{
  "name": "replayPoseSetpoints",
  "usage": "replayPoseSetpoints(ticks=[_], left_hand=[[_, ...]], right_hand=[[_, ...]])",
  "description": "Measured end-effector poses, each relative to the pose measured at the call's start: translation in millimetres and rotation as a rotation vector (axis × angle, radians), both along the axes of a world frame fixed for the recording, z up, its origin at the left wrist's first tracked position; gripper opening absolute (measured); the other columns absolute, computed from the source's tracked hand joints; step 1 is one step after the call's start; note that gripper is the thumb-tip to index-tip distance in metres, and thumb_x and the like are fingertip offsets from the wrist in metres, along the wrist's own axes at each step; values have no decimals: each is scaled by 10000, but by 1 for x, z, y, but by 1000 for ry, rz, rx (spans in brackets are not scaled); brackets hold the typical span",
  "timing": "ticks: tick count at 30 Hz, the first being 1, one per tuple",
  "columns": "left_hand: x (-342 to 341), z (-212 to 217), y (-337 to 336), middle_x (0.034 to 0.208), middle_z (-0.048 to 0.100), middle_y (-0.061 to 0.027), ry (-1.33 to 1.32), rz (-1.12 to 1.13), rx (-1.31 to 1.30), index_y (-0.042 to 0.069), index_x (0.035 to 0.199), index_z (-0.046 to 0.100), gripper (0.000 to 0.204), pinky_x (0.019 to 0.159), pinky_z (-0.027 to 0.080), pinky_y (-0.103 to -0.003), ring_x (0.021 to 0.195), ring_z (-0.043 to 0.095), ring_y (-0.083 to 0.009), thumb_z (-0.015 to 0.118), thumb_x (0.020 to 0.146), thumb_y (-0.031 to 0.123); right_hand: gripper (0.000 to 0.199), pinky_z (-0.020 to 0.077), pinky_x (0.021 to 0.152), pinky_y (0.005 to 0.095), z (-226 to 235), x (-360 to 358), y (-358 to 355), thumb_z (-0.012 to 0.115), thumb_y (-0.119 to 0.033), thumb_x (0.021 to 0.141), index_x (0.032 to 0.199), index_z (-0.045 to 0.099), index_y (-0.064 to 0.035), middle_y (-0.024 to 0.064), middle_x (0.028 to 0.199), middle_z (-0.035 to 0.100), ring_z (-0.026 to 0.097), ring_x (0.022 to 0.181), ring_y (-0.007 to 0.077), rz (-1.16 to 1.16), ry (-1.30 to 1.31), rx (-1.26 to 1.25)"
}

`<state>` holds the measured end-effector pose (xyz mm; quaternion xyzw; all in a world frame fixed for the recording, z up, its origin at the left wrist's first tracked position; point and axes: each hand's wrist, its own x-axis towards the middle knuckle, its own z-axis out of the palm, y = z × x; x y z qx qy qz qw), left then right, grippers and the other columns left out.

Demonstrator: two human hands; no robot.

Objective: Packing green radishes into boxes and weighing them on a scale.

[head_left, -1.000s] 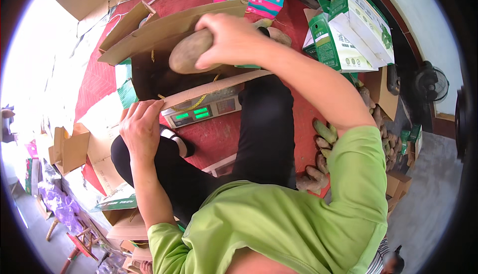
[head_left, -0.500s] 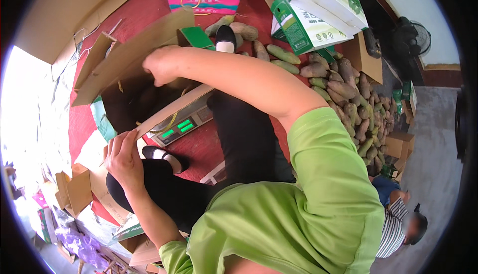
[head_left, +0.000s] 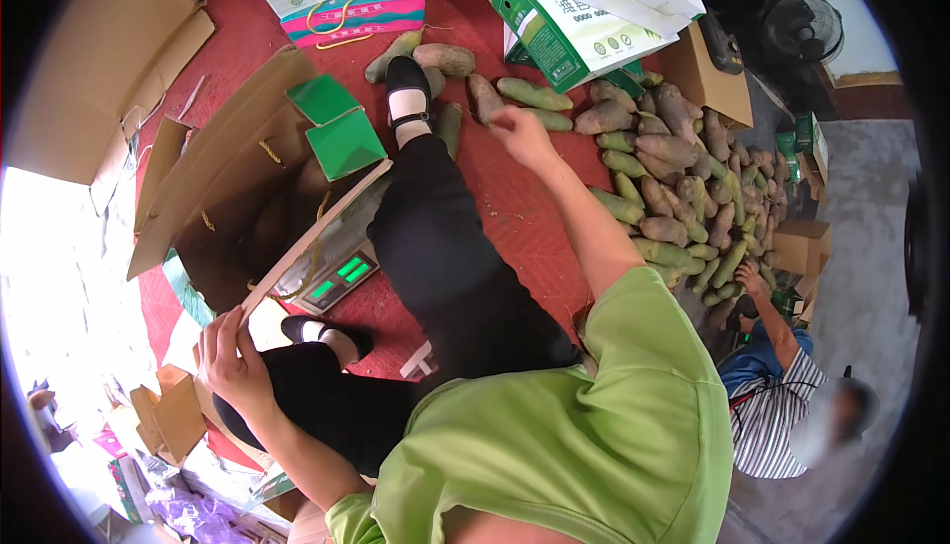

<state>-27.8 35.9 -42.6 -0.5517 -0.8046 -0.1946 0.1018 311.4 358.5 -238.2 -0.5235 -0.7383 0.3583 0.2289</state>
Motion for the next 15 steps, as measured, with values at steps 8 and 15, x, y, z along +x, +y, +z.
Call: replayPoseSetpoints(ticks=[8, 15], left_hand=[[1, 4, 8, 845, 670, -73, -25, 24, -7, 39, 873, 680, 141, 768, 445, -353, 787, 617, -242, 681, 733, 53], [-4, 2, 12, 798, 660, -88, 7, 6, -18, 22, 832, 670, 255, 771, 432, -378, 769, 616, -255, 668, 795, 275]], right_hand=[[468, 506, 863, 375, -112, 52, 12, 752, -310, 731, 1100, 645, -44, 161, 1028, 678, 653, 975, 270, -340, -308, -368], [704, 459, 954, 424, -138, 12, 63, 762, -423, 710, 1279, 522, -86, 173, 1183, 618, 576, 1105, 340, -321, -483, -207]])
